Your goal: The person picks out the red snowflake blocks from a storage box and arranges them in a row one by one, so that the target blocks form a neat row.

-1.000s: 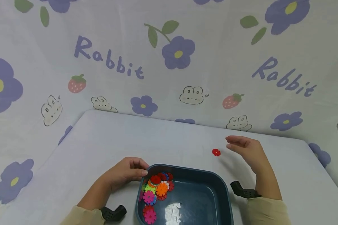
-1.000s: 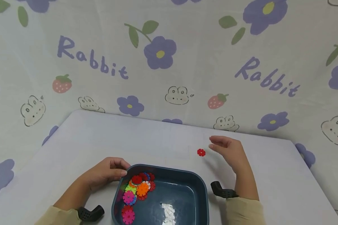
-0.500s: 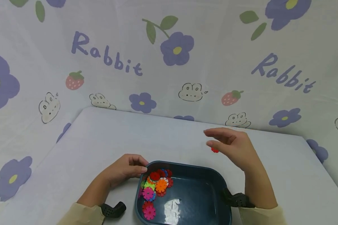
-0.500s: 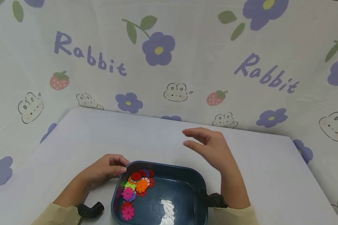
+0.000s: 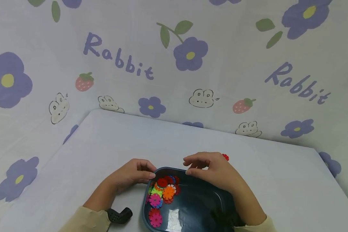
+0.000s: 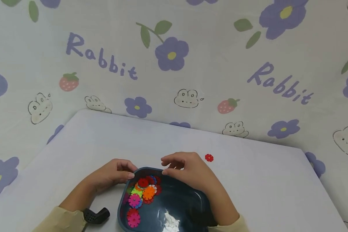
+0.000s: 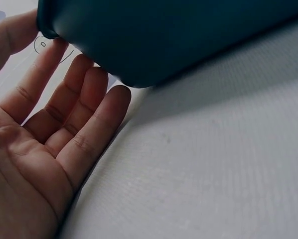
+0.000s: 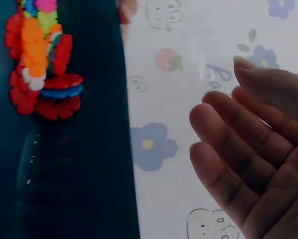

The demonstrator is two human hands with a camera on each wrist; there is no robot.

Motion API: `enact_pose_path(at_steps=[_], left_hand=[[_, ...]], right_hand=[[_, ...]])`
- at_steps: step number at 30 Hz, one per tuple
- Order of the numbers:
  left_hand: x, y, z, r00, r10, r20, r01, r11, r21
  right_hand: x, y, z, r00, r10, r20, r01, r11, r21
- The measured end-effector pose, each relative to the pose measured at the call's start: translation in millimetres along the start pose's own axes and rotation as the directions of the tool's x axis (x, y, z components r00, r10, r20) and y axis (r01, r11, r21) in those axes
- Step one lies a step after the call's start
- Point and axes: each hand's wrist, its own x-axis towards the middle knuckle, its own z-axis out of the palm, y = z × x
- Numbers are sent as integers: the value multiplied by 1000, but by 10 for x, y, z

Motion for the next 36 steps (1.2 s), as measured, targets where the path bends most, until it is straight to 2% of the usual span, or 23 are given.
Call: enact_pose_path(at_steps=[4,8,11,15,21,25,30,36], left_hand=[[14,19,12,1000,-11,10,11,1000,-3],[22,40,21,1000,-15,13,15,1000,2],[25,53,22,1000,-18,13,18,1000,1],[23,59,23,999,-28,17,28,1000,2],[17,30,27,999,-37,2,37,999,-2],[14,13,33,999,-35,-3,35,999,-21],[11,3,32,1000,-28,-8,28,999,-24],[12,29,27,1000,-23,-6,23,1000,-15]], right_hand=[[-7,49,94,997,16,76,-16,1000,-2],[35,75,212,983,11,182,-10,1000,-10],[87,80,307,960,10,281,-10,1000,0],[156,104,423,924,46,380,-42,999,-19],[252,171,596,897,105,429,-88,994,-59],[292,185,705,899,130,417,-102,991,-90],[322,181,794,919,146,366,-101,985,-139],[348,182,834,938,127,321,-86,987,-139]])
